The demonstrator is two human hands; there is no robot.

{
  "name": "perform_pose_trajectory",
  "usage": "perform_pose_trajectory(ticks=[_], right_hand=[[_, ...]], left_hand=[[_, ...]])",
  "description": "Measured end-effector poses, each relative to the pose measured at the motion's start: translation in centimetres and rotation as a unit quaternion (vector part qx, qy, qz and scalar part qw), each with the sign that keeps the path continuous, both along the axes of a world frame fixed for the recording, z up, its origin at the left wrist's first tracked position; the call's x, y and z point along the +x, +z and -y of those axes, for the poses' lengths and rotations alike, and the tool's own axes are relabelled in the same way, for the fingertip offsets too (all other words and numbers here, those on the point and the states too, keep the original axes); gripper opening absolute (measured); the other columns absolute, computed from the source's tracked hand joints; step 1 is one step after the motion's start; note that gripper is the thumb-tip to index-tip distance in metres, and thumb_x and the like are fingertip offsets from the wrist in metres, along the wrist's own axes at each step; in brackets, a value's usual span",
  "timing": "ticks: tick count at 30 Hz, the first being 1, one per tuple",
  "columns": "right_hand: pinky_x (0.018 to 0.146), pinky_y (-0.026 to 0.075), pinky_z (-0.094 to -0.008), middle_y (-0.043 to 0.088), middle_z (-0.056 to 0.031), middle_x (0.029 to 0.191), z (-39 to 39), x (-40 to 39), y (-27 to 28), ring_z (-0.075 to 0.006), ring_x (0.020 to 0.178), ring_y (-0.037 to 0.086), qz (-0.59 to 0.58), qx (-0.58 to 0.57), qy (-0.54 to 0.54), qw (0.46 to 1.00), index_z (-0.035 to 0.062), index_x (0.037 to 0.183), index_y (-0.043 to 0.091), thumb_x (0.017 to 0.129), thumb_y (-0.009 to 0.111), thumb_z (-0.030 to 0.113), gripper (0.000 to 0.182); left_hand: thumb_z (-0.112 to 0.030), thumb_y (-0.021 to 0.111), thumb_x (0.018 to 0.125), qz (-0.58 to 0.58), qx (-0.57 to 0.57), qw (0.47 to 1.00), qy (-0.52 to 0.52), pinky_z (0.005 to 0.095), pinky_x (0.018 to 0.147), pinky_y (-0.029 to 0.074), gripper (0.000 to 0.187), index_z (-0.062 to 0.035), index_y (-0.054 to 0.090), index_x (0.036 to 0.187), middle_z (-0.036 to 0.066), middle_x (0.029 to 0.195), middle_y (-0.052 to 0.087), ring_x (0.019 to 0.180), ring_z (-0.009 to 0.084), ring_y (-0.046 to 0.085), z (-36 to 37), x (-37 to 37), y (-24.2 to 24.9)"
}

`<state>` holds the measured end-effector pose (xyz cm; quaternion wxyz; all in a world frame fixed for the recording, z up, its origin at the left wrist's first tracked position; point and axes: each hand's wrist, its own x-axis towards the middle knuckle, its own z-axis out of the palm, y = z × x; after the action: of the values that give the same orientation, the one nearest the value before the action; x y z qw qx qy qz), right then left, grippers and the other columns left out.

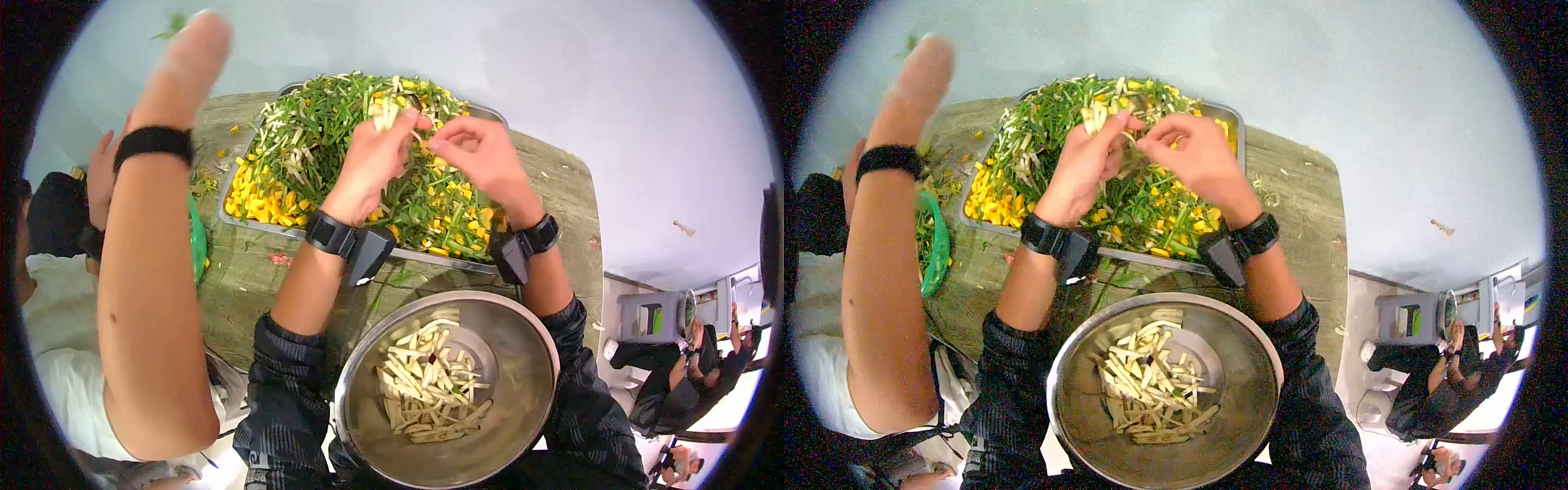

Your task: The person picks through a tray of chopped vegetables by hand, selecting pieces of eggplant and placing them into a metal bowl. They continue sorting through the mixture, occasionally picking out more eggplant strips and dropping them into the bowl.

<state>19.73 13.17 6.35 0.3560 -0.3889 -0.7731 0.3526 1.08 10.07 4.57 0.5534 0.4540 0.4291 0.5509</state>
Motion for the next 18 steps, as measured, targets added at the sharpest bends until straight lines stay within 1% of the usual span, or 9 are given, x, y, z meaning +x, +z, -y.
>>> perform_pose_trajectory(ticks=[3, 5, 6, 7, 9, 10, 13, 16, 18], right_hand=[[0.075, 0.053, -0.0318, 0.073, -0.0094, 0.085, -3.3, 2.6, -2.4, -0.0160, 0.080, 0.067, -0.022, 0.003, -0.102, 0.995, 0.0001, 0.093, 0.074, 0.087, 0.076, 0.023, 0.024], [0.086, 0.053, -0.0372, 0.074, -0.0154, 0.097, -5.8, 4.3, -5.3, -0.0251, 0.093, 0.070, 0.032, 0.078, -0.144, 0.986, 0.0014, 0.097, 0.075, 0.087, 0.075, 0.025, 0.025], [0.095, 0.050, -0.0406, 0.072, -0.0181, 0.109, -6.1, 4.4, -5.8, -0.0321, 0.105, 0.067, 0.031, 0.027, -0.141, 0.989, 0.0031, 0.100, 0.076, 0.086, 0.075, 0.026, 0.027], [0.095, 0.050, -0.0406, 0.072, -0.0181, 0.109, -6.5, 4.4, -6.4, -0.0321, 0.105, 0.067, 0.032, 0.028, -0.141, 0.989, 0.0031, 0.100, 0.076, 0.086, 0.075, 0.026, 0.027], [0.064, 0.052, -0.0255, 0.067, -0.0081, 0.112, -6.6, 4.2, -7.1, -0.0085, 0.069, 0.063, 0.059, 0.070, -0.073, 0.993, 0.0005, 0.109, 0.073, 0.093, 0.072, 0.018, 0.024], [0.065, 0.053, -0.0257, 0.063, -0.0099, 0.123, -6.6, 4.0, -7.1, -0.0091, 0.070, 0.064, 0.088, 0.057, -0.081, 0.991, -0.0004, 0.111, 0.073, 0.092, 0.072, 0.017, 0.025], [0.065, 0.053, -0.0249, 0.065, -0.0090, 0.119, -6.1, 3.8, -6.8, -0.0096, 0.073, 0.065, 0.095, 0.085, -0.090, 0.988, -0.0005, 0.112, 0.073, 0.093, 0.071, 0.017, 0.026], [0.064, 0.052, -0.0246, 0.066, -0.0081, 0.116, -4.9, 3.8, -4.6, -0.0091, 0.076, 0.064, -0.004, -0.033, -0.085, 0.996, -0.0010, 0.113, 0.073, 0.095, 0.068, 0.017, 0.026], [0.066, 0.053, -0.0250, 0.068, -0.0083, 0.113, -3.5, 3.2, -2.4, -0.0110, 0.082, 0.066, -0.037, -0.041, -0.064, 0.996, -0.0004, 0.112, 0.074, 0.095, 0.069, 0.019, 0.027]], left_hand=[[-0.041, 0.055, 0.105, 0.020, 0.011, 0.999, 0.023, 0.0231, 0.049, 0.026, 0.036, -0.0087, 0.069, 0.096, -0.006, 0.072, 0.049, 0.058, 0.0043, 0.041, -0.3, -0.2, 0.2], [-0.041, 0.055, 0.105, 0.012, -0.013, 0.999, 0.049, 0.0216, 0.049, 0.028, 0.034, -0.0110, 0.064, 0.092, -0.004, 0.078, 0.055, 0.063, 0.0051, 0.047, -0.3, -0.1, 0.4], [-0.046, 0.052, 0.105, 0.002, -0.010, 0.999, 0.050, 0.0238, 0.056, 0.036, 0.040, -0.0116, 0.064, 0.089, -0.005, 0.071, 0.054, 0.066, 0.0054, 0.050, -0.1, 0.1, 0.8], [-0.046, 0.052, 0.105, 0.003, -0.010, 0.999, 0.051, 0.0238, 0.056, 0.036, 0.040, -0.0116, 0.064, 0.089, -0.005, 0.071, 0.054, 0.066, 0.0054, 0.050, -0.1, 0.2, 0.9], [-0.044, 0.052, 0.106, 0.016, -0.012, 0.999, 0.038, 0.0299, 0.066, 0.043, 0.037, -0.0124, 0.058, 0.087, -0.001, 0.080, 0.061, 0.076, 0.0110, 0.059, 0.1, 0.2, 0.9], [-0.044, 0.052, 0.106, 0.015, -0.013, 0.999, 0.037, 0.0299, 0.066, 0.043, 0.037, -0.0124, 0.058, 0.087, -0.001, 0.080, 0.061, 0.076, 0.0110, 0.059, -0.2, 0.0, 0.5], [-0.045, 0.051, 0.106, -0.017, 0.042, 0.998, 0.034, 0.0351, 0.077, 0.045, 0.039, -0.0120, 0.057, 0.087, 0.003, 0.085, 0.066, 0.080, 0.0153, 0.062, -0.8, -0.3, -0.6], [-0.044, 0.051, 0.107, 0.004, 0.046, 0.998, 0.037, 0.0345, 0.075, 0.045, 0.039, -0.0112, 0.058, 0.087, 0.004, 0.082, 0.066, 0.081, 0.0168, 0.063, -0.9, 0.0, -0.6], [-0.042, 0.054, 0.105, 0.081, 0.030, 0.994, 0.062, 0.0281, 0.062, 0.045, 0.039, -0.0083, 0.061, 0.086, -0.001, 0.067, 0.055, 0.068, 0.0112, 0.058, -0.8, 0.6, -0.1]])
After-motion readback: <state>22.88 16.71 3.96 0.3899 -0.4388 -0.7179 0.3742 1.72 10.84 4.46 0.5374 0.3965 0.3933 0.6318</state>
